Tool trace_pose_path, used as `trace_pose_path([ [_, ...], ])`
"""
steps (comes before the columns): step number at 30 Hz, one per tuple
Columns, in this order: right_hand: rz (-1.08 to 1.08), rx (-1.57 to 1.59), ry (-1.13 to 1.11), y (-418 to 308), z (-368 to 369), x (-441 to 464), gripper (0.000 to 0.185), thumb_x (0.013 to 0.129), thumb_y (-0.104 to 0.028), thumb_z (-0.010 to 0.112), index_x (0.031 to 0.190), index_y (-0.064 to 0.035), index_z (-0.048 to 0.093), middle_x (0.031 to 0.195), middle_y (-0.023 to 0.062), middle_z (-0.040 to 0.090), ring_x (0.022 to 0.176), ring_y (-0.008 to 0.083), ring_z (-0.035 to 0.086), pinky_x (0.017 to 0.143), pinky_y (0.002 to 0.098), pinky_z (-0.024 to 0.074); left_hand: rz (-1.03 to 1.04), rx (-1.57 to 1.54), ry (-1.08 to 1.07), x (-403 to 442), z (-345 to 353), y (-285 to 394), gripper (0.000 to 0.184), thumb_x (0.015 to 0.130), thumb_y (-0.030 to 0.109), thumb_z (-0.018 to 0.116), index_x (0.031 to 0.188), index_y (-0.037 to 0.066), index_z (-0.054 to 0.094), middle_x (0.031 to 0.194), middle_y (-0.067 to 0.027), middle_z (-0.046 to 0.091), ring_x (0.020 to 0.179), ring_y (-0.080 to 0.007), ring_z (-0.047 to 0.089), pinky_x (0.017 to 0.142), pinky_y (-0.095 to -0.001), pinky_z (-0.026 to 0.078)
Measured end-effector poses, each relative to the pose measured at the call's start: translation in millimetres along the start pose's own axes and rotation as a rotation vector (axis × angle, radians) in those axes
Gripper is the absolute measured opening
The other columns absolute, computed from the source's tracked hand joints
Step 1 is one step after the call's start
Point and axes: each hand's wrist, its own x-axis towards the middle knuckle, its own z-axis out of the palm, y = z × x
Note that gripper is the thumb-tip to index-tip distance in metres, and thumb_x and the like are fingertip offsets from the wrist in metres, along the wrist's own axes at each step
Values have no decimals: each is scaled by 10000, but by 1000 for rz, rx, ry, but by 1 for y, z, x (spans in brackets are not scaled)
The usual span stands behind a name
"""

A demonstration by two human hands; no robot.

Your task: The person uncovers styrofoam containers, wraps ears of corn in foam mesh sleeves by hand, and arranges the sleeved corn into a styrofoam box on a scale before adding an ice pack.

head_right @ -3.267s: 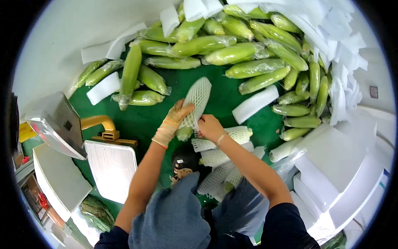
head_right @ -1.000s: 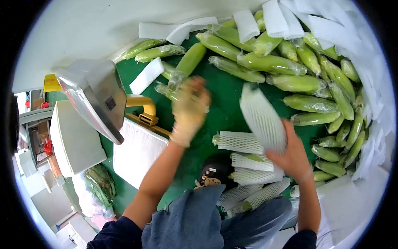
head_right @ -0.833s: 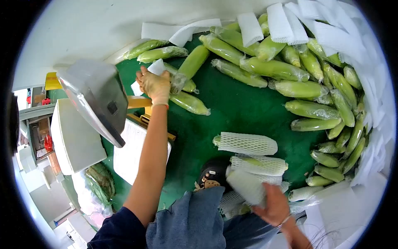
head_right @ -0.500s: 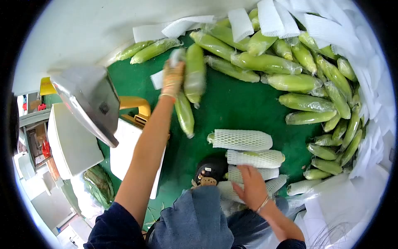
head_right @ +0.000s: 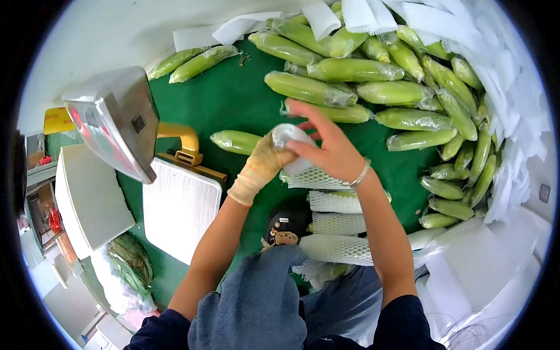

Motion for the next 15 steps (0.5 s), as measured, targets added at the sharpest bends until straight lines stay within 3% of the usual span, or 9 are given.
trace_pose_path([
  [2, -50, -211, -7, 3, 12, -3, 492, 788, -86, 653, 1253, -88, 492, 1140, 103, 572, 977, 172, 568, 815, 291, 465, 46, 103, -39, -12, -11, 2, 394, 774, 192, 681, 1085, -10, 550, 879, -45, 617, 764, -117, 573, 684, -253, 484],
  [4, -24, -206, 103, 21, 28, -9, 412, 803, -49, 627, 1205, -70, 535, 1013, 68, 631, 864, 168, 602, 762, 284, 484, -168, 1, -98, -33, -23, 12, 387, 789, 201, 652, 1098, -4, 544, 854, -38, 606, 663, -97, 557, 599, -221, 474],
  [5, -117, -102, 251, 33, 39, -9, 356, 817, -25, 617, 1167, -51, 557, 966, 70, 645, 806, 170, 616, 721, 281, 506, -233, -80, -52, -41, -26, 16, 356, 825, 204, 593, 1134, 36, 537, 869, -18, 608, 682, -95, 559, 600, -221, 457],
  [6, -123, -98, 239, 36, 46, -10, 356, 817, -25, 617, 1167, -51, 557, 966, 70, 645, 806, 170, 616, 721, 281, 506, -198, -458, -216, -41, -38, 16, 358, 871, 203, 537, 1184, 31, 515, 924, -31, 609, 750, -111, 573, 643, -240, 470],
  [8, 159, 829, 366, 40, 60, -15, 303, 831, -25, 620, 1130, -39, 573, 980, 82, 640, 843, 163, 620, 735, 276, 521, -41, -382, 176, -49, -44, 3, 392, 895, 210, 523, 1236, 22, 484, 1033, -45, 601, 863, -107, 567, 740, -238, 458],
  [9, 198, 968, 344, 52, 73, -14, 259, 841, -34, 622, 1097, -27, 582, 953, 86, 638, 822, 152, 624, 722, 273, 536, 64, -201, 231, -53, -39, 0, 386, 915, 226, 509, 1242, 21, 490, 1129, -41, 573, 964, -108, 546, 843, -242, 426],
  [12, 204, 746, 276, 91, 109, -9, 227, 861, -47, 580, 1086, -18, 585, 915, 72, 644, 747, 119, 602, 661, 249, 509, 77, -169, 206, -52, -41, -21, 261, 881, 127, 583, 1110, 1, 586, 1048, -20, 601, 939, -92, 538, 871, -236, 402],
  [14, 231, 609, 430, 127, 126, -8, 224, 865, -67, 566, 1082, -15, 587, 901, 53, 638, 738, 111, 588, 647, 244, 494, 75, -314, 258, -51, -40, -33, 226, 852, 107, 631, 1047, -5, 608, 963, -15, 619, 873, -85, 550, 820, -223, 422],
  [15, 112, 247, 376, 125, 123, -9, 256, 857, -86, 577, 1097, 3, 575, 915, 52, 631, 761, 114, 584, 671, 257, 493, 19, -278, 319, -51, -41, -40, 219, 847, 123, 642, 1026, -1, 614, 933, -11, 623, 838, -83, 554, 787, -218, 434],
])
